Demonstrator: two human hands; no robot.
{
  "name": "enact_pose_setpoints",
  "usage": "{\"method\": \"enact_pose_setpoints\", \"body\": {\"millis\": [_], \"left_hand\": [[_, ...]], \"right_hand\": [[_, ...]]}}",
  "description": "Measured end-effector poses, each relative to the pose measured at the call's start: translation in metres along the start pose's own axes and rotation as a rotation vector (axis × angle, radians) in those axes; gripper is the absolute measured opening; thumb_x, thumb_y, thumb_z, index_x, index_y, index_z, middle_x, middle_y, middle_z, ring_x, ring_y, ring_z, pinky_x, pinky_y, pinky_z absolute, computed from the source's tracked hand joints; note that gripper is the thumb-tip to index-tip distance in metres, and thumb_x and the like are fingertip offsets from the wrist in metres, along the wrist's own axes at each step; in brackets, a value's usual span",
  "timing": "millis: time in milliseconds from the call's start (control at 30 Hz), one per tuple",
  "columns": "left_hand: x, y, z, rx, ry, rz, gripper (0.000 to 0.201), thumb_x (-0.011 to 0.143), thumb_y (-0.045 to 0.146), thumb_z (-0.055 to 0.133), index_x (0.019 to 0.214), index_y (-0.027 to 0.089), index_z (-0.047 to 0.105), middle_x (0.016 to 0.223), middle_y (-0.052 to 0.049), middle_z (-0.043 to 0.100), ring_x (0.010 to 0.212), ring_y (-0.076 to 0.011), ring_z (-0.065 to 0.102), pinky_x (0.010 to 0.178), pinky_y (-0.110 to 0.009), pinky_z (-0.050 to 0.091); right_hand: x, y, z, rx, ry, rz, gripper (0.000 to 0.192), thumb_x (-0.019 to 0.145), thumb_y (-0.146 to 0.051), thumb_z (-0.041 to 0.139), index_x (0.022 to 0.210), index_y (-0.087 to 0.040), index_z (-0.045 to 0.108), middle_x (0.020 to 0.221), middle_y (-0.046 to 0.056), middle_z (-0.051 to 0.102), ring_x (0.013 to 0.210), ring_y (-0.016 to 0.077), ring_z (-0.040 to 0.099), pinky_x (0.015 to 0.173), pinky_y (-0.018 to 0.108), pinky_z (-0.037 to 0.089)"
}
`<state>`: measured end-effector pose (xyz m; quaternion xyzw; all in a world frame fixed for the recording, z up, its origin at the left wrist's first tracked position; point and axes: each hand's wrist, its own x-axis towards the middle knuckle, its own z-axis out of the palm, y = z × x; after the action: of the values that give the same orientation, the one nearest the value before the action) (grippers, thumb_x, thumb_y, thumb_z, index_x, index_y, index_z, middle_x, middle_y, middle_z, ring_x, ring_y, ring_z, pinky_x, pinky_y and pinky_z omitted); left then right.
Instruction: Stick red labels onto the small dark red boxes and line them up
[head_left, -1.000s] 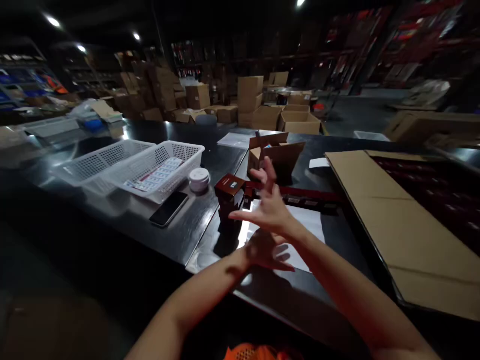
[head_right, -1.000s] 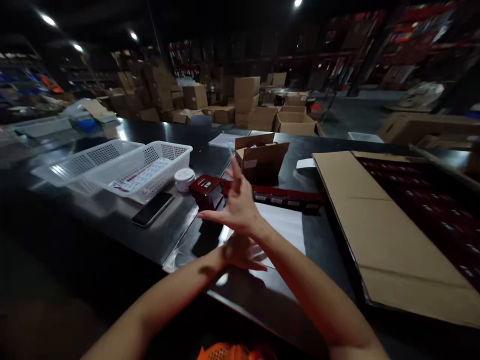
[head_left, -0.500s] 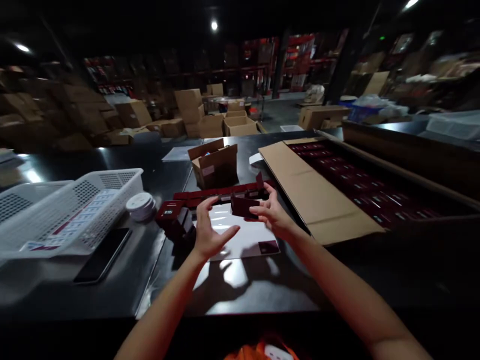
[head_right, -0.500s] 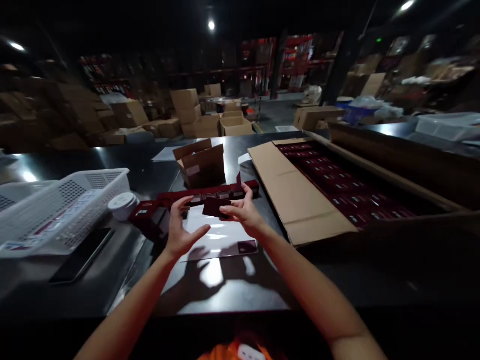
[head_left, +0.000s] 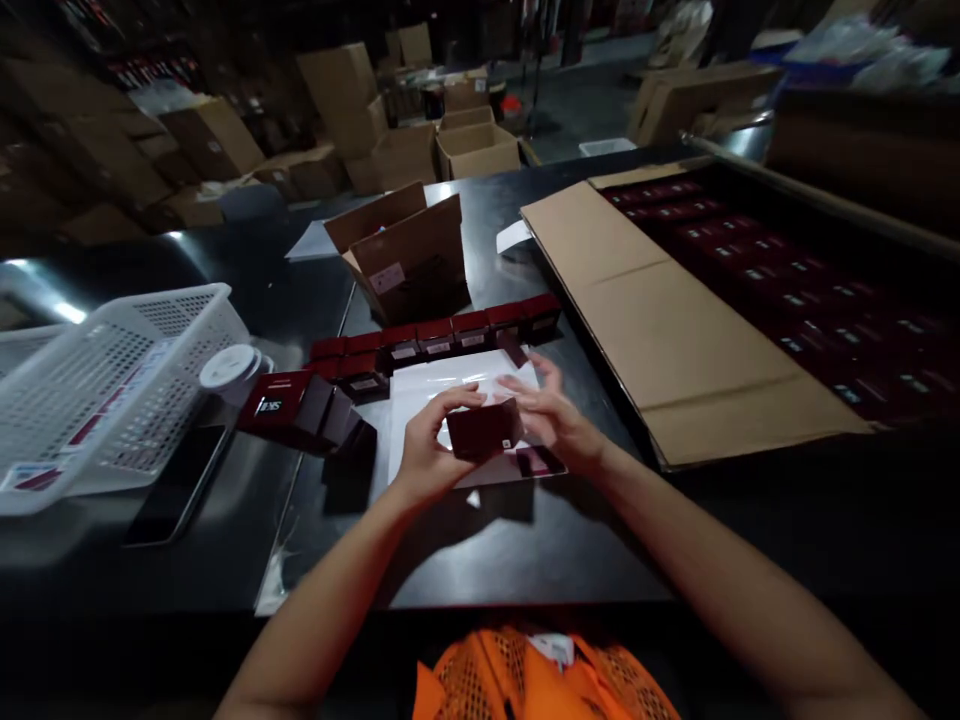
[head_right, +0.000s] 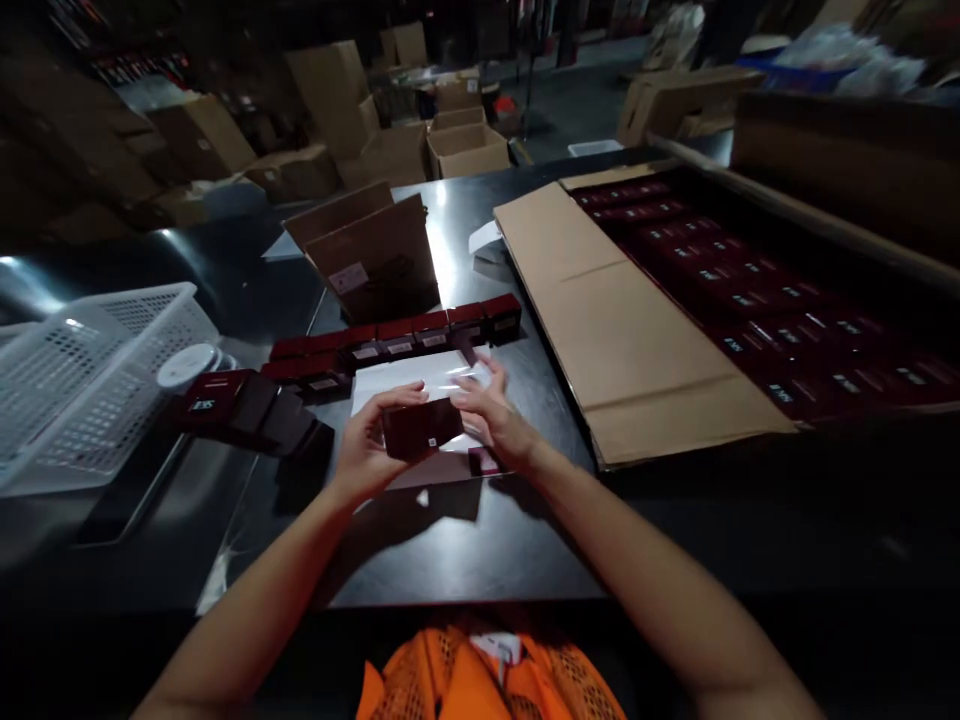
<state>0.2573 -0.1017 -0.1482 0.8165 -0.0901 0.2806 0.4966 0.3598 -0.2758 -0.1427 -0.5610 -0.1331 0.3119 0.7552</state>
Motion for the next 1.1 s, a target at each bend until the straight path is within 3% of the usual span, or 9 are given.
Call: {"method": "enact_pose_setpoints", "body": {"millis": [67, 133, 200, 300, 467, 633, 767, 867, 1100], "left_hand": [[0.001, 0.002, -0.003, 0.035, 0.033, -0.002, 0.04, 0.071, 0.031, 0.083, 0.104, 0.022, 0.061, 0.102, -0.006, 0.069, 0.1, -0.023, 0.069, 0.084, -0.037, 0.058], [0.003, 0.004, -0.005, 0.094, 0.068, 0.02, 0.037, 0.068, 0.026, 0.082, 0.099, 0.022, 0.062, 0.094, -0.003, 0.066, 0.087, -0.0193, 0.066, 0.072, -0.031, 0.055], [0.003, 0.007, -0.007, 0.126, 0.077, 0.041, 0.037, 0.066, 0.02, 0.08, 0.099, 0.022, 0.064, 0.093, -0.002, 0.064, 0.084, -0.0179, 0.063, 0.068, -0.029, 0.053], [0.002, 0.013, -0.008, 0.194, 0.052, 0.043, 0.042, 0.064, 0.013, 0.075, 0.104, 0.023, 0.067, 0.095, -0.003, 0.061, 0.086, -0.0182, 0.061, 0.07, -0.029, 0.052], [-0.003, 0.016, -0.006, 0.366, -0.01, 0.013, 0.052, 0.062, 0.007, 0.07, 0.111, 0.025, 0.068, 0.096, -0.003, 0.058, 0.092, -0.0208, 0.057, 0.078, -0.034, 0.053], [-0.009, 0.009, -0.001, 0.155, 0.064, -0.067, 0.07, 0.067, 0.008, 0.068, 0.132, 0.026, 0.048, 0.107, -0.003, 0.06, 0.095, -0.0175, 0.063, 0.078, -0.03, 0.056], [-0.009, 0.012, -0.002, 0.178, 0.107, 0.041, 0.053, 0.072, 0.012, 0.074, 0.12, 0.023, 0.055, 0.105, -0.003, 0.065, 0.095, -0.0166, 0.066, 0.08, -0.029, 0.056], [-0.006, 0.017, -0.003, 0.235, 0.119, 0.126, 0.038, 0.073, 0.012, 0.076, 0.107, 0.022, 0.063, 0.099, -0.002, 0.068, 0.093, -0.017, 0.066, 0.082, -0.03, 0.056], [-0.006, 0.021, -0.003, 0.282, 0.089, 0.127, 0.033, 0.074, 0.016, 0.079, 0.104, 0.02, 0.067, 0.094, -0.004, 0.07, 0.087, -0.0172, 0.067, 0.078, -0.03, 0.055]], "right_hand": [[0.004, -0.004, -0.008, -0.19, 0.215, -0.247, 0.085, 0.064, -0.039, 0.079, 0.131, -0.034, 0.028, 0.144, 0.011, 0.046, 0.131, 0.0273, 0.052, 0.11, 0.052, 0.045], [0.003, -0.012, -0.015, -0.319, 0.347, -0.478, 0.077, 0.066, -0.038, 0.083, 0.127, -0.032, 0.037, 0.141, 0.009, 0.046, 0.131, 0.0253, 0.051, 0.109, 0.047, 0.046], [-0.005, -0.019, -0.016, -0.377, 0.381, -0.626, 0.055, 0.074, -0.036, 0.08, 0.119, -0.03, 0.05, 0.13, 0.006, 0.054, 0.123, 0.0223, 0.056, 0.104, 0.041, 0.05], [-0.021, -0.027, -0.009, -0.391, 0.394, -0.7, 0.027, 0.08, -0.033, 0.079, 0.102, -0.027, 0.064, 0.108, 0.002, 0.064, 0.104, 0.0184, 0.064, 0.094, 0.034, 0.054], [-0.037, -0.027, 0.006, -0.346, 0.353, -0.657, 0.015, 0.08, -0.03, 0.081, 0.086, -0.023, 0.07, 0.086, 0.0, 0.071, 0.083, 0.0154, 0.067, 0.082, 0.031, 0.056], [-0.04, -0.027, 0.008, -0.262, 0.265, -0.538, 0.018, 0.075, -0.034, 0.085, 0.082, -0.024, 0.072, 0.08, -0.001, 0.072, 0.073, 0.0145, 0.069, 0.069, 0.028, 0.06], [-0.041, -0.026, 0.005, -0.206, 0.176, -0.381, 0.022, 0.073, -0.04, 0.087, 0.083, -0.024, 0.074, 0.082, 0.001, 0.076, 0.072, 0.0158, 0.072, 0.068, 0.029, 0.062], [-0.042, -0.026, 0.007, -0.229, 0.192, -0.313, 0.022, 0.071, -0.04, 0.088, 0.079, -0.023, 0.076, 0.088, 0.003, 0.078, 0.078, 0.0163, 0.073, 0.069, 0.026, 0.061], [-0.047, -0.025, 0.019, -0.327, 0.196, -0.187, 0.02, 0.069, -0.037, 0.088, 0.076, -0.021, 0.079, 0.083, 0.004, 0.077, 0.068, 0.015, 0.07, 0.058, 0.022, 0.056]]}}
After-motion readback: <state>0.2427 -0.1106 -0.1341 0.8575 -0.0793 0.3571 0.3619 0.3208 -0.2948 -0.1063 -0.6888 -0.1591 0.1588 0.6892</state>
